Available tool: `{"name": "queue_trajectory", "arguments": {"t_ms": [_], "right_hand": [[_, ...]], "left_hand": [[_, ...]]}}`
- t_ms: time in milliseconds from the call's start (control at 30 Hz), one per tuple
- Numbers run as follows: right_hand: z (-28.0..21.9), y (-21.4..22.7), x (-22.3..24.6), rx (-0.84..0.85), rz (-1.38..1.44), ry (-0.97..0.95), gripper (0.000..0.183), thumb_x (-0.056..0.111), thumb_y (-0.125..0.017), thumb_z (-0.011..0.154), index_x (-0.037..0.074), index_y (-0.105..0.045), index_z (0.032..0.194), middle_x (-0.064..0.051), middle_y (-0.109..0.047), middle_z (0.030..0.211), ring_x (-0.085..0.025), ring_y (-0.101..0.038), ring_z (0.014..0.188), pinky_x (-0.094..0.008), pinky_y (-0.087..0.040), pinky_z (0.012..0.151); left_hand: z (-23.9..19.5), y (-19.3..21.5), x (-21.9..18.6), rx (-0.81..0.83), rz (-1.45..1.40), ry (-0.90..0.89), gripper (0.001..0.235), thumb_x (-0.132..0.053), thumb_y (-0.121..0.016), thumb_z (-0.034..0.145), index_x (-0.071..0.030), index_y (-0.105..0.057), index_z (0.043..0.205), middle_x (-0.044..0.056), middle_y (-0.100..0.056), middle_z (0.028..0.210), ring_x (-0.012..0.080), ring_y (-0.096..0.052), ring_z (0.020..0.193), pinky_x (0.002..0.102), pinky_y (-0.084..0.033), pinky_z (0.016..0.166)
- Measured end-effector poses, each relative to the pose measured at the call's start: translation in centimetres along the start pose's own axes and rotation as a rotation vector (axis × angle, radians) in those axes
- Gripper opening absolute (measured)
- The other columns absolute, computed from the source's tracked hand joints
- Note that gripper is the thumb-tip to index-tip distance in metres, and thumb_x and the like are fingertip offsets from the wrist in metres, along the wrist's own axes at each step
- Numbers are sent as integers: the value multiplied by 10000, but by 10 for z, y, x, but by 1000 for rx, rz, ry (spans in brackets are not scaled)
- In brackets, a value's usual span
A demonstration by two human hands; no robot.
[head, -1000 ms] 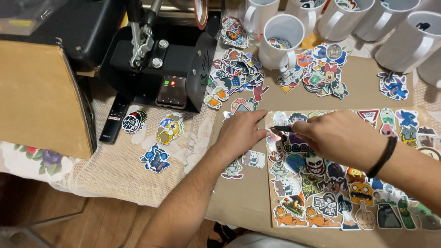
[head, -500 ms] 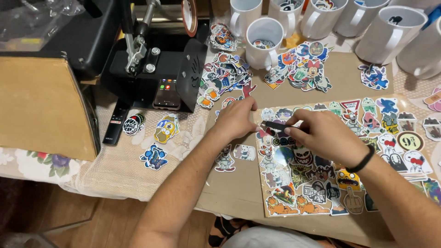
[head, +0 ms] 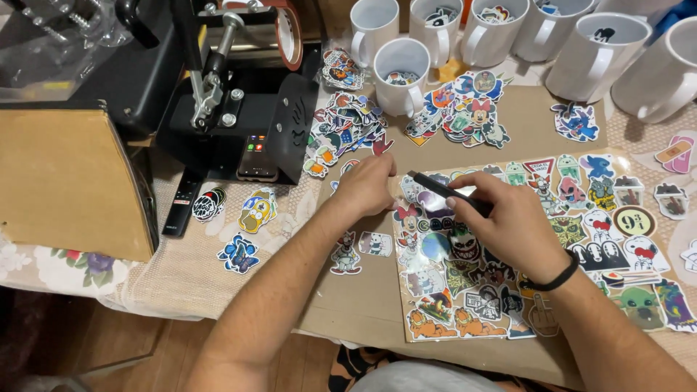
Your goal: Peeling individual stickers and arranging them on a large sheet to be placed in a collection binder.
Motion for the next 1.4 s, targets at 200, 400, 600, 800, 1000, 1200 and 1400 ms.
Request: {"name": "queue_trajectory", "arguments": {"t_ms": [200,400,600,800,1000,1200,1400], "right_hand": [[2,8,-12,-118,69,46,236,175,-699,921,109,-722,1147,-106,-775,715,-320,-727,666,-357,-539,635],[13,-7,-41,-258,92,88,210,204,-714,943,146,-713,1145,-35,-753,707,-253,-709,658,-314,-512,620],[12,-9,-43,-299,102,65,242,206,-672,983,118,-659,1208,-68,-752,740,-296,-708,712,-373,-514,666],[11,-6,-39,-298,87,42,260,182,-589,1029,75,-596,1265,-123,-748,788,-358,-700,760,-437,-507,709],[13,-11,-48,-316,76,71,307,203,-570,1038,96,-536,1324,-101,-735,811,-355,-688,771,-450,-514,718],[12,-7,-51,-345,-5,105,249,265,-567,1053,128,-651,1243,-42,-755,806,-308,-707,763,-418,-526,698],[3,-12,-39,-344,-189,198,194,330,-721,898,274,-724,1084,73,-752,818,-154,-725,729,-304,-550,636]], "left_hand": [[9,-2,-7,19,56,-13,434,-168,-923,649,-78,-668,987,179,-631,1065,435,-643,1106,549,-511,941],[22,-10,-3,76,139,15,553,-189,-927,657,-56,-630,1105,191,-622,1085,438,-636,1138,586,-499,952],[29,-13,-5,68,186,19,292,-123,-906,653,-97,-724,880,163,-690,954,420,-690,1015,588,-530,869],[37,-13,-7,35,224,20,220,-107,-844,717,-43,-739,900,219,-703,950,457,-697,1002,600,-547,831],[27,2,-2,30,-94,123,166,-201,-746,727,-79,-778,835,162,-706,820,325,-731,779,373,-603,545],[21,-11,25,15,-781,165,279,-127,-720,779,57,-702,988,192,-683,866,243,-713,840,375,-632,756],[-7,-51,45,-9,-1171,96,385,-50,-746,842,25,-653,1209,96,-744,1017,172,-718,884,387,-637,794]]}}
Point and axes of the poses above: each hand's wrist, its own z-axis towards the middle knuckle, its own y-axis out of the back of the hand, x = y × z, the point moved 8 cm from there along z, towards the middle knuckle
